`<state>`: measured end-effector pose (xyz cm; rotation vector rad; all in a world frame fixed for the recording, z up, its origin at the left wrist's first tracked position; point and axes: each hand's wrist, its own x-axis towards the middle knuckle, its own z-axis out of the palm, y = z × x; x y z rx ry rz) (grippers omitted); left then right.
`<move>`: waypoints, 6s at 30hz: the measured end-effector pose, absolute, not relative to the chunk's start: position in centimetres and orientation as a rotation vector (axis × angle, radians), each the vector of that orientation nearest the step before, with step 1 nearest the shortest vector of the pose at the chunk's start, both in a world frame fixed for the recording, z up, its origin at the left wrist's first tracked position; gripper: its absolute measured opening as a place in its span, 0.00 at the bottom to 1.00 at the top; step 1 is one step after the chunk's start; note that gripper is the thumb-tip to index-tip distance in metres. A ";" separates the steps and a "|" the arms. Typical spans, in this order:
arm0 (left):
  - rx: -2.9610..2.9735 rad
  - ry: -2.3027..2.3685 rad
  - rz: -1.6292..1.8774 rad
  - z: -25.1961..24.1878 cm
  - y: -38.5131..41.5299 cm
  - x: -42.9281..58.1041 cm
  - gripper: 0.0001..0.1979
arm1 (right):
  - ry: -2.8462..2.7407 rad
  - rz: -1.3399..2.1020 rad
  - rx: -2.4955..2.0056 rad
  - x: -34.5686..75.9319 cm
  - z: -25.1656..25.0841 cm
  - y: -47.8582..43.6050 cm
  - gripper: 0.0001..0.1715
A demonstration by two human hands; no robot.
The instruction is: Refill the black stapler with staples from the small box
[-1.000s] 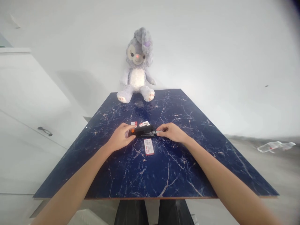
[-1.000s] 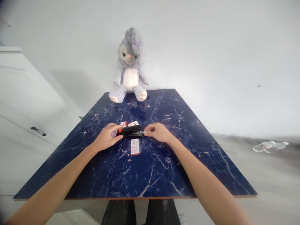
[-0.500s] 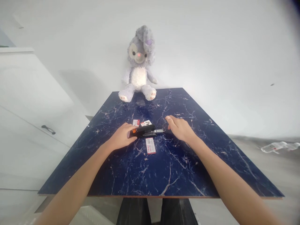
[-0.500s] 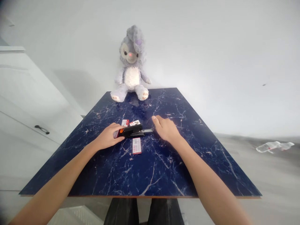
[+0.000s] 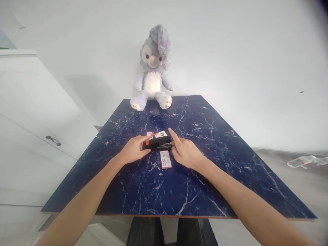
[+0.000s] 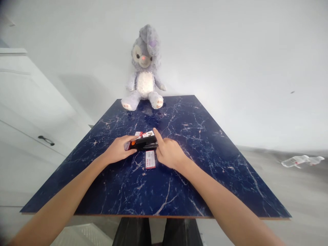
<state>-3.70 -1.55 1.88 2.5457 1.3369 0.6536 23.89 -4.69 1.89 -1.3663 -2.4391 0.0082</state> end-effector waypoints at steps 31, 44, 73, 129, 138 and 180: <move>2.537 1.405 0.503 3.1 -0.9 -6.2 0.30 | -1.982 0.435 -1.416 24.6 1.3 -2.9 0.32; 2.287 1.219 0.313 4.0 -3.6 -2.3 0.38 | -2.786 1.121 -1.293 27.6 6.7 -4.4 0.28; 2.476 1.479 0.723 0.0 -0.4 -2.9 0.23 | -2.268 1.913 -1.164 28.4 3.4 -2.1 0.28; 2.184 0.650 1.063 2.4 -6.0 0.6 0.23 | -2.131 0.693 -0.988 23.1 4.1 -6.5 0.22; 2.361 0.767 1.167 2.4 -5.8 0.6 0.28 | -2.188 0.746 -0.785 23.4 3.8 -6.5 0.51; 2.339 1.130 0.776 0.3 -4.6 0.4 0.44 | -1.988 0.527 -1.457 23.6 1.4 -3.6 0.26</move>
